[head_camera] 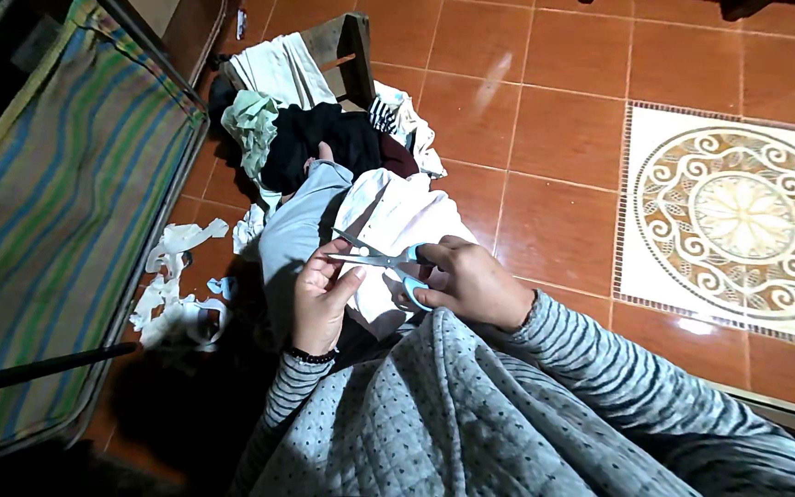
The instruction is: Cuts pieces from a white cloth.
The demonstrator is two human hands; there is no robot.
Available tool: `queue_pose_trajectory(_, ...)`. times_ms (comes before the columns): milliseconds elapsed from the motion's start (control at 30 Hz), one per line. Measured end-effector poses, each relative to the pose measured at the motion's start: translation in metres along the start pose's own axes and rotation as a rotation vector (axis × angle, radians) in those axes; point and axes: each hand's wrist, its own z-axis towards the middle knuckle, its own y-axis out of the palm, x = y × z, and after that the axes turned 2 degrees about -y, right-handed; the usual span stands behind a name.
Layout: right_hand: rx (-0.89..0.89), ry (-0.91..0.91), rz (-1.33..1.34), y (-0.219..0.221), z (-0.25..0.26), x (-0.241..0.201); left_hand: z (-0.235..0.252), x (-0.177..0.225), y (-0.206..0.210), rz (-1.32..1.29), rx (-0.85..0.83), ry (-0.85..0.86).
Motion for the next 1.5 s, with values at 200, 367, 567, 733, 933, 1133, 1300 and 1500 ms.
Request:
queue_pose_trajectory(200,-0.061,0.012,0.001,0.001,0.001,-0.001,-0.001,0.002,0.0,-0.002,0.024,-0.018)
queue_pose_trajectory(367,-0.081,-0.012,-0.007,0.0,0.004,0.002,-0.002,0.002,0.001,-0.006,0.038,-0.029)
queue_pose_trajectory(567,-0.117,-0.006,0.018,0.0,0.011,0.002,-0.003,0.001,0.006,-0.019,0.039,-0.023)
queue_pose_trajectory(733,-0.123,-0.032,0.021,0.003,0.012,0.005,-0.004,0.0,0.004,-0.003,0.065,-0.032)
queue_pose_trajectory(933,-0.129,-0.021,0.021,0.005,0.01,0.006,-0.004,-0.003,0.004,-0.013,0.063,-0.065)
queue_pose_trajectory(1133,-0.137,-0.007,-0.001,0.004,0.012,0.005,-0.004,-0.008,0.004,-0.035,0.059,-0.018)
queue_pose_trajectory(1300,-0.111,-0.042,-0.061,0.006,0.012,0.005,-0.004,-0.01,0.003,-0.031,0.057,-0.02)
queue_pose_trajectory(1500,-0.069,-0.098,-0.095,0.009,0.011,0.005,-0.004,-0.011,0.002,-0.048,0.053,-0.039)
